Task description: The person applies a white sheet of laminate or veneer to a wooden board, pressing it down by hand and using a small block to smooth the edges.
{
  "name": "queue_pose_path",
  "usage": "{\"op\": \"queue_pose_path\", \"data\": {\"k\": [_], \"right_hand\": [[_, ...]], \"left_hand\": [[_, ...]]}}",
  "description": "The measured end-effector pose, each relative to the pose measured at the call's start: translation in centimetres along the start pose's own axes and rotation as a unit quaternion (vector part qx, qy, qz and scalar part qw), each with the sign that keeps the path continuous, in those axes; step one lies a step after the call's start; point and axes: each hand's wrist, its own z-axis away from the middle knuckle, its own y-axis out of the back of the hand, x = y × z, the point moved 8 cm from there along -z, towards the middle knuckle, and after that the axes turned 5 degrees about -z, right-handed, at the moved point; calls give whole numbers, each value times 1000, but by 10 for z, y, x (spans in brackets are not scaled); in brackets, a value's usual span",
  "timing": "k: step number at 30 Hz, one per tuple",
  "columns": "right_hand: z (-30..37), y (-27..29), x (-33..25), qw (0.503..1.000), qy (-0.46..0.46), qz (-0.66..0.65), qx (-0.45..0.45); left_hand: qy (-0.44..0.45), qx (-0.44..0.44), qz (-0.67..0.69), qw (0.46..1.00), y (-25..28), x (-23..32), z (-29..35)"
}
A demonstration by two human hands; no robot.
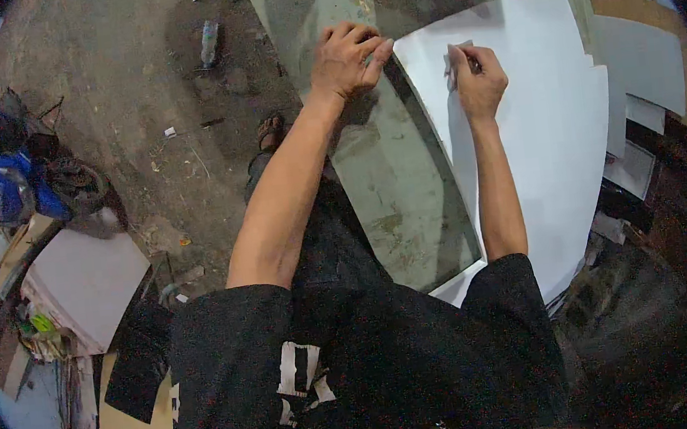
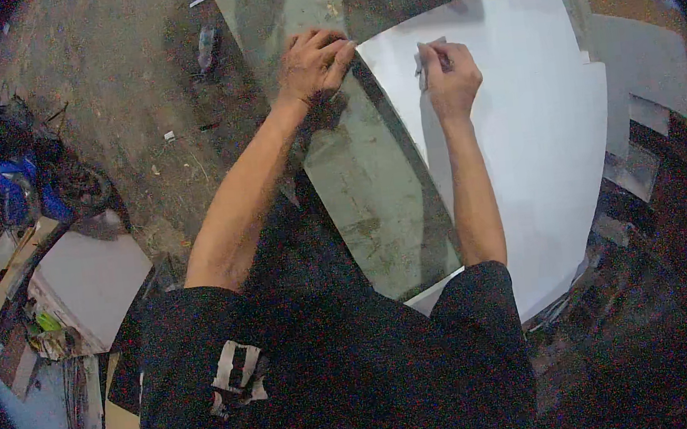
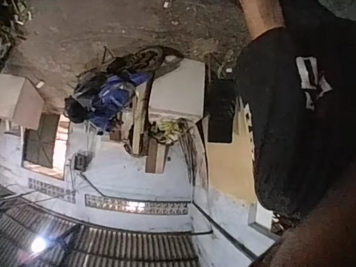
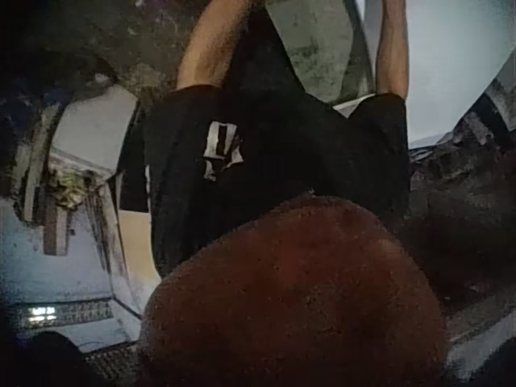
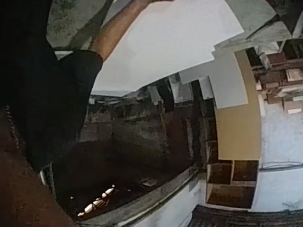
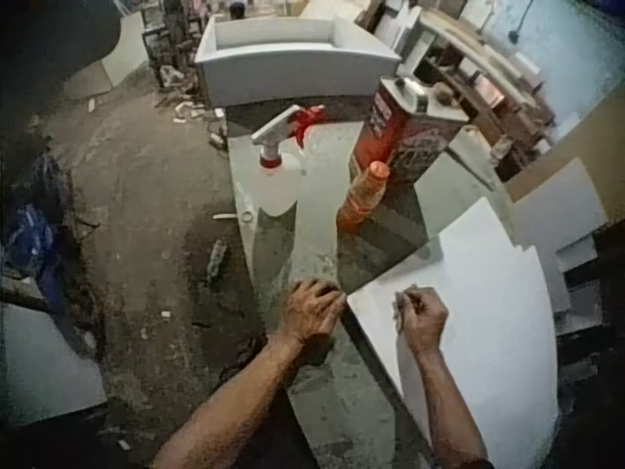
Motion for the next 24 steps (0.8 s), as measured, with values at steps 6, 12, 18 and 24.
{"op": "queue_pose_path", "data": {"k": [6,12,18,24], "right_hand": [[16,-8,-11,990,112,11,-83],[-21,-42,-22,985,156,7,-79],[-10,-37,-31,980,177,33,-85],[4,-44,-35,973,214,31,-86]], "left_hand": [[-4,-45,-2,999,-4,0,2],[-10,-56,-7,998,-8,-2,4],[-6,-61,-9,998,-7,1,3],[11,-59,5,998,-5,-5,7]]}}
